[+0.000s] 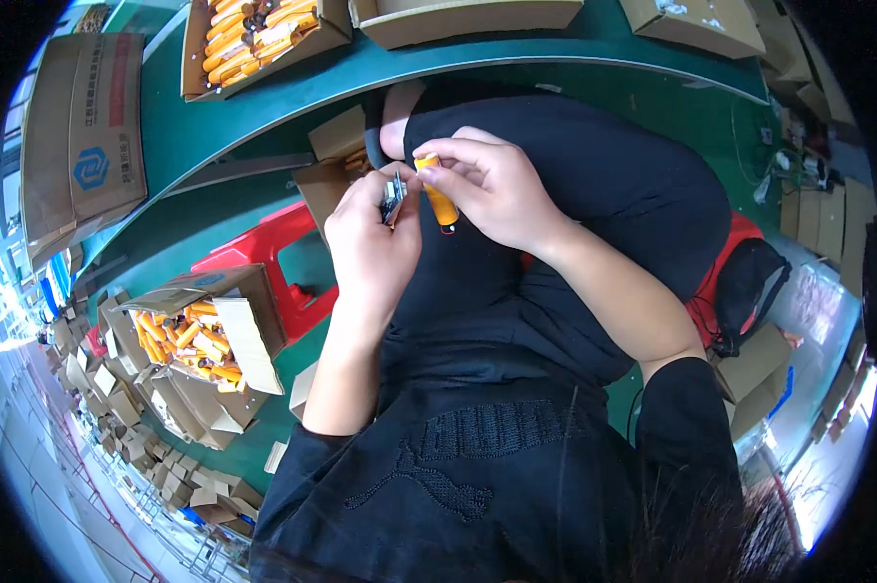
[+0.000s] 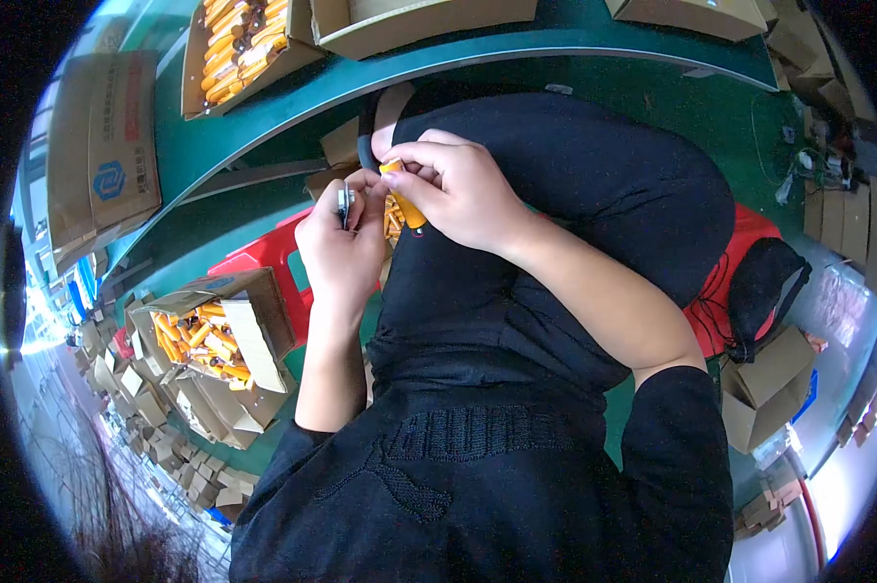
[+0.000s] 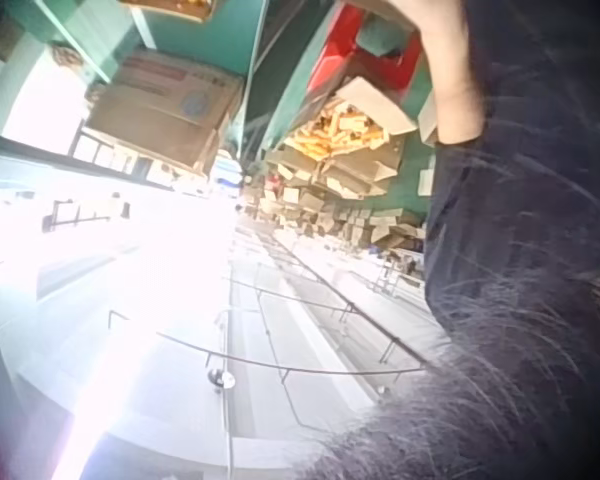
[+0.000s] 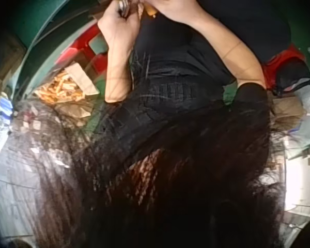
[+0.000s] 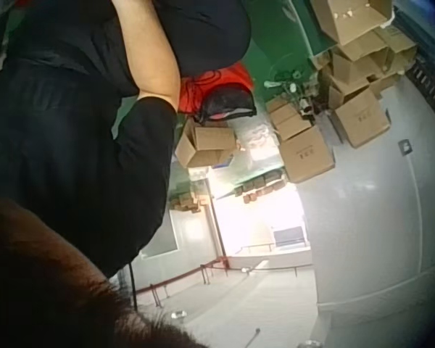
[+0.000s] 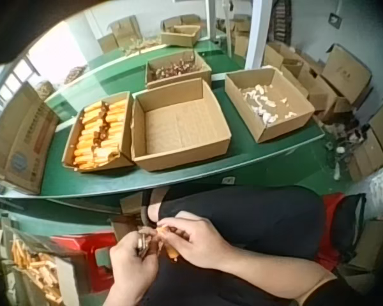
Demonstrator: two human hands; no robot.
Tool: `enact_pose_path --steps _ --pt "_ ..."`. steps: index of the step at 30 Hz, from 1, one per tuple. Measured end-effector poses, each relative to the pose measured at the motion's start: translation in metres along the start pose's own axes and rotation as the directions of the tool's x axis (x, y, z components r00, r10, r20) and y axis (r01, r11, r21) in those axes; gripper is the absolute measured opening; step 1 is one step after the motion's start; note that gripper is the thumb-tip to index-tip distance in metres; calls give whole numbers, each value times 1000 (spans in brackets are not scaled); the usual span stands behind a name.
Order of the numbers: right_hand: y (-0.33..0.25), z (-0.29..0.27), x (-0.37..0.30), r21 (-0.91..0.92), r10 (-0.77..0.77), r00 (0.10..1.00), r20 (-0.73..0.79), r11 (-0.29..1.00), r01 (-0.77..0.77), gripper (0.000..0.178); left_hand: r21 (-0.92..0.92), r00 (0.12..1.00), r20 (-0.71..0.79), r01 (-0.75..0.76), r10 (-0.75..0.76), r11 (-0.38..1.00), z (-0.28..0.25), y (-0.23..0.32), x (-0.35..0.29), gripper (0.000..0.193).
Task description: The person assembles electronic components by hand, taking batteries and connectors from cardboard boxes and inserting them into battery holders at a factory workstation.
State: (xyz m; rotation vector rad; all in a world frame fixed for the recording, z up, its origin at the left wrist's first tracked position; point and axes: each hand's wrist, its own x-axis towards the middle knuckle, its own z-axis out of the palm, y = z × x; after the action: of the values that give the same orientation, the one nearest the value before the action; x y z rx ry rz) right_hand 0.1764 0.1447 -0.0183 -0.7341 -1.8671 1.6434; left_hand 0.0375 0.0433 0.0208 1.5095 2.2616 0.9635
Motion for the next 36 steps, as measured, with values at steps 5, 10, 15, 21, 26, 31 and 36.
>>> enact_pose_path --steps 5,10,15,21,26,31,36 --pt "-36 -3 -8 192 8 997 72 981 -22 23 -80 969 26 246 -245 966 -18 -13 12 15" --pt "-26 -15 5 624 139 989 59 768 -145 26 -658 969 74 225 -235 719 -36 -15 3 31" --pt "-29 -10 4 565 67 995 69 820 -94 28 -687 988 -14 104 -156 719 -25 7 1 44" --pt "-14 -10 4 458 -79 996 35 887 54 30 -524 992 -117 -30 -37 851 -35 15 4 40" --pt "-15 -6 3 372 -118 993 -2 922 110 30 -397 995 -76 -86 60 914 -34 17 9 36" --pt "-18 -8 0 273 -33 999 39 962 21 28 -393 1000 -5 -3 1 920 -31 14 10 32" --pt "-15 -5 -1 236 3 998 68 972 -20 26 -441 997 28 73 -68 894 -27 15 12 32"
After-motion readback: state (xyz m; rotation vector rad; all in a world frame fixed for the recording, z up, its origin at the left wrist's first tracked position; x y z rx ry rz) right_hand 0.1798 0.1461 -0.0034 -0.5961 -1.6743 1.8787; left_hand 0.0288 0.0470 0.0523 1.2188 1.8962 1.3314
